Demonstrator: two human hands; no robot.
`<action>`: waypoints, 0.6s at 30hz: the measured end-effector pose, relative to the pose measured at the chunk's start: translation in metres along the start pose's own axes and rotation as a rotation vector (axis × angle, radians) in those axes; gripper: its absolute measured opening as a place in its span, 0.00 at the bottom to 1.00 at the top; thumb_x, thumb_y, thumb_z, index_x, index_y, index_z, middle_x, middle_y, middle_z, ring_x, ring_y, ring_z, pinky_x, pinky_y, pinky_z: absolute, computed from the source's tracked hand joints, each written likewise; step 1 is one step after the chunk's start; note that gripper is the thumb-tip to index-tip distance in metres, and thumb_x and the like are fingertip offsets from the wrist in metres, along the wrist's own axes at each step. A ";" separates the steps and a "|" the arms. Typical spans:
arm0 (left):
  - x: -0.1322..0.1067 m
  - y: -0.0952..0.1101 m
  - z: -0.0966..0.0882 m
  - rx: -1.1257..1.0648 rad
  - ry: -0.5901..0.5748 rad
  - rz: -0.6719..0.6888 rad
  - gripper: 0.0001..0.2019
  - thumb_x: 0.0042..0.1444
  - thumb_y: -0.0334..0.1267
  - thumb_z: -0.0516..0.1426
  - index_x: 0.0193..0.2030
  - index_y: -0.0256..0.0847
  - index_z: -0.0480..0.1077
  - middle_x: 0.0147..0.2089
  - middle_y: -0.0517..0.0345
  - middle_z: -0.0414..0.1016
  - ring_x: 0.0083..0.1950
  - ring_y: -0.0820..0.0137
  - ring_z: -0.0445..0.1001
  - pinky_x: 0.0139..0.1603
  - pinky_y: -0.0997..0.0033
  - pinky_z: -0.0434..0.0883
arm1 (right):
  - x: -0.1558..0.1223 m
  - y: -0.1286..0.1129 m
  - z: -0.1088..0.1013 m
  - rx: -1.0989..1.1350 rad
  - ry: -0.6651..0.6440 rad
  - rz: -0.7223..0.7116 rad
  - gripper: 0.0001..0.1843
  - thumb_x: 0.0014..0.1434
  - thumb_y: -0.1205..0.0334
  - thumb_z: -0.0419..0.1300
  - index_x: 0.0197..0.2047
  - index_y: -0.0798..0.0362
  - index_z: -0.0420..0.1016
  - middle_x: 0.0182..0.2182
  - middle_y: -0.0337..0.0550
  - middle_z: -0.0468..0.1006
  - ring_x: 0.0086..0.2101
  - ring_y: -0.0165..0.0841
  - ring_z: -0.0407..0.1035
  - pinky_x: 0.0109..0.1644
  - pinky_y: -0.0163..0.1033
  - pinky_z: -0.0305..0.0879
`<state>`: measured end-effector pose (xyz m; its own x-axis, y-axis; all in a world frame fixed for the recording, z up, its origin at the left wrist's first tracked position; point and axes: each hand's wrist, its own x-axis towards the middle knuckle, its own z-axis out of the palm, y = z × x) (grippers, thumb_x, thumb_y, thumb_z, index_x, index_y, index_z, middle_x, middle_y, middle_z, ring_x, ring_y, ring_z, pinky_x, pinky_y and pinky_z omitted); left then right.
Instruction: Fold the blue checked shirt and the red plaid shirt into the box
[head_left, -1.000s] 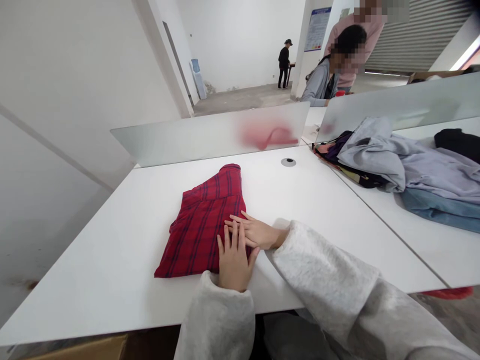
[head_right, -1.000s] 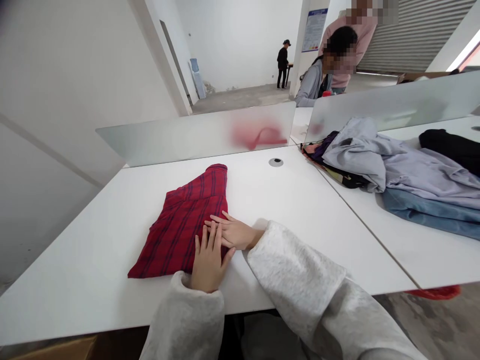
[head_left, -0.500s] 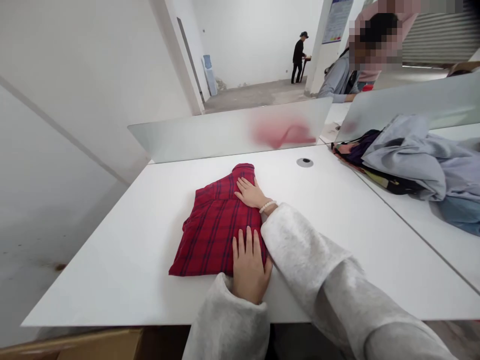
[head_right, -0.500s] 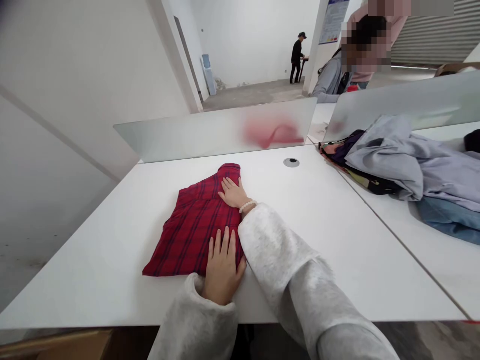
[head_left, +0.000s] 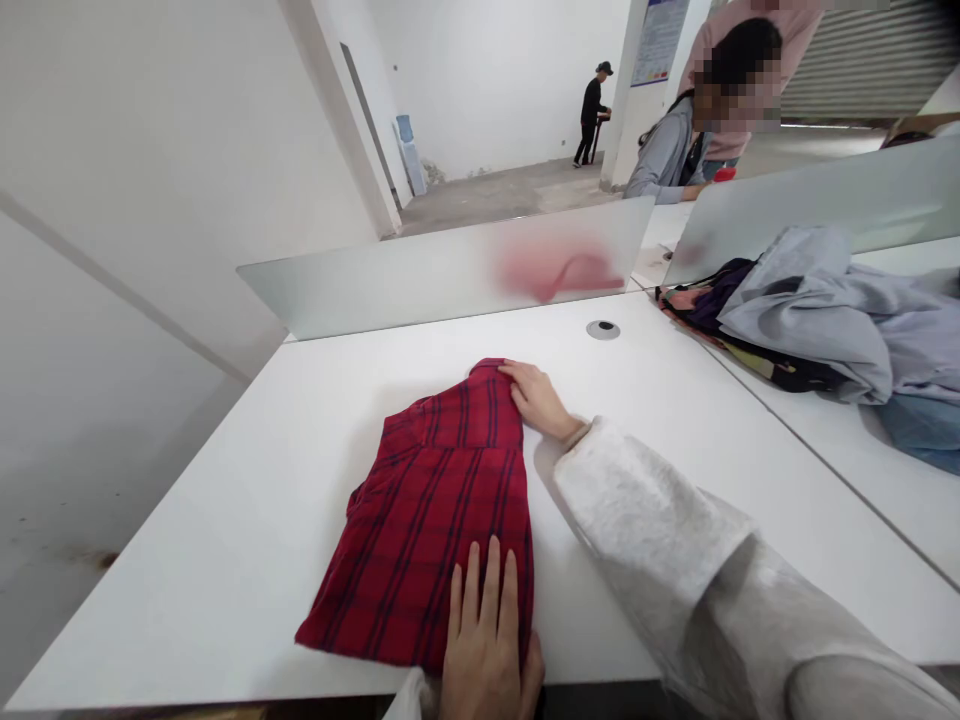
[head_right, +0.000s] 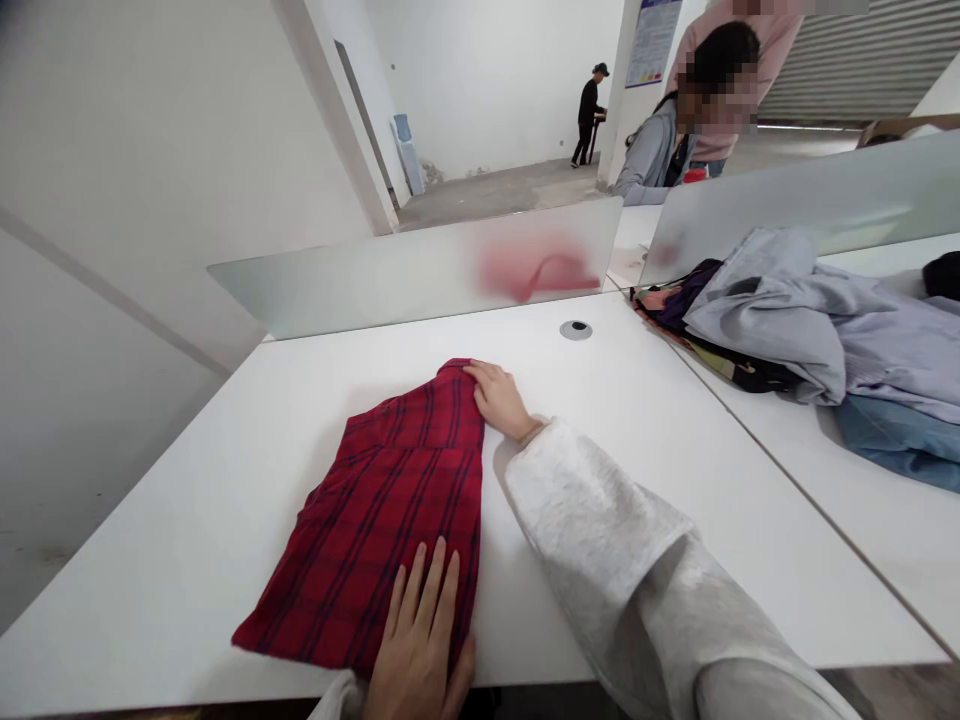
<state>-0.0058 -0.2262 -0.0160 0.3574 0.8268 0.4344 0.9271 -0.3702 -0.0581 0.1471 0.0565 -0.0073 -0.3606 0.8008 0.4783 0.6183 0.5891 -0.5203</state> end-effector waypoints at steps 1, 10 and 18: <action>-0.008 -0.001 0.001 0.001 0.011 0.018 0.36 0.55 0.37 0.51 0.70 0.33 0.47 0.66 0.48 0.62 0.68 0.53 0.56 0.63 0.53 0.60 | 0.001 0.011 -0.006 0.033 0.006 0.024 0.27 0.57 0.68 0.47 0.60 0.61 0.65 0.60 0.54 0.66 0.59 0.38 0.59 0.63 0.48 0.53; -0.024 0.001 0.013 -0.005 0.102 -0.031 0.38 0.51 0.36 0.51 0.71 0.36 0.47 0.59 0.46 0.70 0.69 0.56 0.54 0.69 0.52 0.53 | 0.006 0.030 -0.016 0.068 -0.018 0.069 0.09 0.56 0.65 0.53 0.39 0.55 0.72 0.35 0.47 0.75 0.39 0.37 0.66 0.46 0.42 0.64; -0.022 0.001 0.007 -0.026 0.069 -0.031 0.39 0.52 0.34 0.52 0.71 0.36 0.46 0.61 0.45 0.69 0.68 0.55 0.57 0.66 0.51 0.57 | 0.005 0.018 -0.024 -0.076 0.052 -0.084 0.08 0.59 0.67 0.48 0.37 0.54 0.67 0.34 0.51 0.72 0.38 0.40 0.64 0.48 0.45 0.61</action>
<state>-0.0117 -0.2417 -0.0314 0.3192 0.8072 0.4964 0.9340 -0.3567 -0.0205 0.1735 0.0689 0.0029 -0.3782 0.7411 0.5548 0.6394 0.6425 -0.4223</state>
